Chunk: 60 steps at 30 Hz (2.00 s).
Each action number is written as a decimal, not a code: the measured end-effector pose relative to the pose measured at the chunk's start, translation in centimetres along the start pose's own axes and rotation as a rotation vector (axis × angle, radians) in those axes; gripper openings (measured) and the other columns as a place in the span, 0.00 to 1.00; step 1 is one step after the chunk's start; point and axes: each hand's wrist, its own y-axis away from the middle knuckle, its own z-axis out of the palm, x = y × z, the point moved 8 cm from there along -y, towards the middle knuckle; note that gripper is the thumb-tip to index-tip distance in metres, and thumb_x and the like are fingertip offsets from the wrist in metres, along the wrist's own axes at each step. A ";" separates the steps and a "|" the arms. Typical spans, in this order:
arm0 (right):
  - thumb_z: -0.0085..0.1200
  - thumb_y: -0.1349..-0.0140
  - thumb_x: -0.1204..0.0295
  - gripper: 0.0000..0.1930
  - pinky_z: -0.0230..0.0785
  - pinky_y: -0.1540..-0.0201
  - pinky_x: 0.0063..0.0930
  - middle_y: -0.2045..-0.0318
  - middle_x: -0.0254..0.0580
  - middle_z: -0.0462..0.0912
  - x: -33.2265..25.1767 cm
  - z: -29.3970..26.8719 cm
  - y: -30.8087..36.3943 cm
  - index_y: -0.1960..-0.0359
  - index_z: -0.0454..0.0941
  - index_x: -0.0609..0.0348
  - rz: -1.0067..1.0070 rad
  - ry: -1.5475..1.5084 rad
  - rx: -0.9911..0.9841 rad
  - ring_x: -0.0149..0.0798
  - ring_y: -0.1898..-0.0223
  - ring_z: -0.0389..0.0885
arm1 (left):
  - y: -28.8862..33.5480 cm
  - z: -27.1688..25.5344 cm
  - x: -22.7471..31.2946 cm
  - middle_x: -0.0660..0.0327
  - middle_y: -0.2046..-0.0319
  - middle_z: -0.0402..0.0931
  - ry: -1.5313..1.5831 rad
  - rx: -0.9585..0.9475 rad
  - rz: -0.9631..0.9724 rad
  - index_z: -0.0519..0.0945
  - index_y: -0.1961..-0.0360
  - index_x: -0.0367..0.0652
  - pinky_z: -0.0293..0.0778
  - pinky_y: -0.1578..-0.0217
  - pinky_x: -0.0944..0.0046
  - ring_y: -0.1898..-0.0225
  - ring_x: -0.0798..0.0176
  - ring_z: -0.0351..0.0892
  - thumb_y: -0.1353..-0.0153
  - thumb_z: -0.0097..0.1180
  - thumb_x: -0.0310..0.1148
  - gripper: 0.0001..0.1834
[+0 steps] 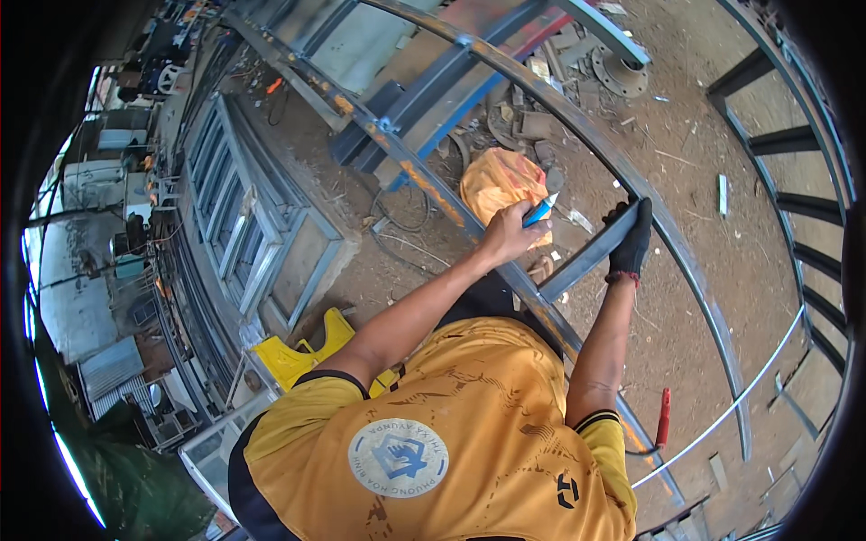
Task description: Welding metal segments together to construct a large frame structure.
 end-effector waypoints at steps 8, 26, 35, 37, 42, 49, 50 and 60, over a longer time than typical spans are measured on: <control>0.51 0.32 0.48 0.24 0.74 0.71 0.31 0.74 0.38 0.78 0.4 0.2 0.0 0.53 0.77 0.58 -0.011 -0.003 0.002 0.36 0.76 0.78 | -1.1 -9.4 -5.3 0.71 0.82 0.63 0.598 0.171 -0.227 0.73 0.62 0.42 0.62 0.81 0.73 0.82 0.77 0.64 0.30 0.53 0.41 0.12; 0.52 0.34 0.44 0.26 0.74 0.71 0.29 0.73 0.36 0.78 0.0 0.2 0.1 0.52 0.77 0.55 -0.007 0.040 0.034 0.35 0.75 0.78 | -22.2 -30.6 -14.8 0.48 0.62 0.84 -0.568 0.402 -0.209 0.87 0.63 0.43 0.76 0.51 0.46 0.54 0.44 0.83 0.47 0.64 0.34 0.11; 0.50 0.33 0.44 0.24 0.71 0.72 0.27 0.75 0.31 0.74 0.2 0.5 0.0 0.54 0.78 0.53 0.025 0.086 0.017 0.31 0.75 0.75 | -31.0 -29.4 -18.4 0.43 0.58 0.83 -0.736 0.293 -0.246 0.86 0.60 0.41 0.75 0.51 0.43 0.51 0.41 0.82 0.40 0.56 0.42 0.17; 0.51 0.31 0.48 0.21 0.73 0.69 0.28 0.74 0.32 0.76 0.5 0.5 0.1 0.54 0.78 0.52 0.061 0.014 0.022 0.33 0.75 0.76 | -29.8 -30.2 -15.0 0.43 0.65 0.83 -0.638 0.454 -0.070 0.86 0.61 0.40 0.78 0.58 0.47 0.58 0.40 0.84 0.40 0.56 0.47 0.20; 0.53 0.33 0.47 0.25 0.76 0.65 0.35 0.69 0.40 0.80 0.2 -0.1 -0.2 0.53 0.77 0.59 0.003 0.018 0.083 0.39 0.71 0.81 | -20.2 -22.2 -10.9 0.68 0.75 0.77 0.367 0.398 0.080 0.84 0.63 0.39 0.66 0.74 0.72 0.75 0.75 0.72 0.36 0.60 0.35 0.10; 0.54 0.34 0.49 0.24 0.77 0.68 0.38 0.72 0.42 0.80 0.8 -1.2 -0.9 0.55 0.77 0.60 0.012 -0.037 0.041 0.41 0.73 0.81 | -8.7 5.0 -5.7 0.71 0.76 0.75 0.708 -0.193 -0.295 0.81 0.64 0.41 0.60 0.78 0.76 0.77 0.78 0.69 0.32 0.55 0.36 0.09; 0.54 0.34 0.49 0.24 0.77 0.68 0.38 0.72 0.42 0.80 0.7 -1.1 -1.0 0.55 0.77 0.60 0.018 -0.053 0.035 0.41 0.73 0.81 | -8.9 6.9 -5.3 0.71 0.76 0.75 0.737 -0.150 -0.285 0.81 0.64 0.42 0.61 0.78 0.77 0.78 0.78 0.69 0.32 0.55 0.35 0.09; 0.59 0.36 0.52 0.22 0.76 0.74 0.34 0.77 0.43 0.80 0.5 -1.1 -0.8 0.62 0.78 0.62 -0.013 -0.086 0.077 0.39 0.79 0.80 | -9.7 15.0 -1.9 0.39 0.65 0.80 0.160 0.253 -0.161 0.78 0.60 0.28 0.71 0.55 0.47 0.59 0.40 0.80 0.34 0.44 0.40 0.22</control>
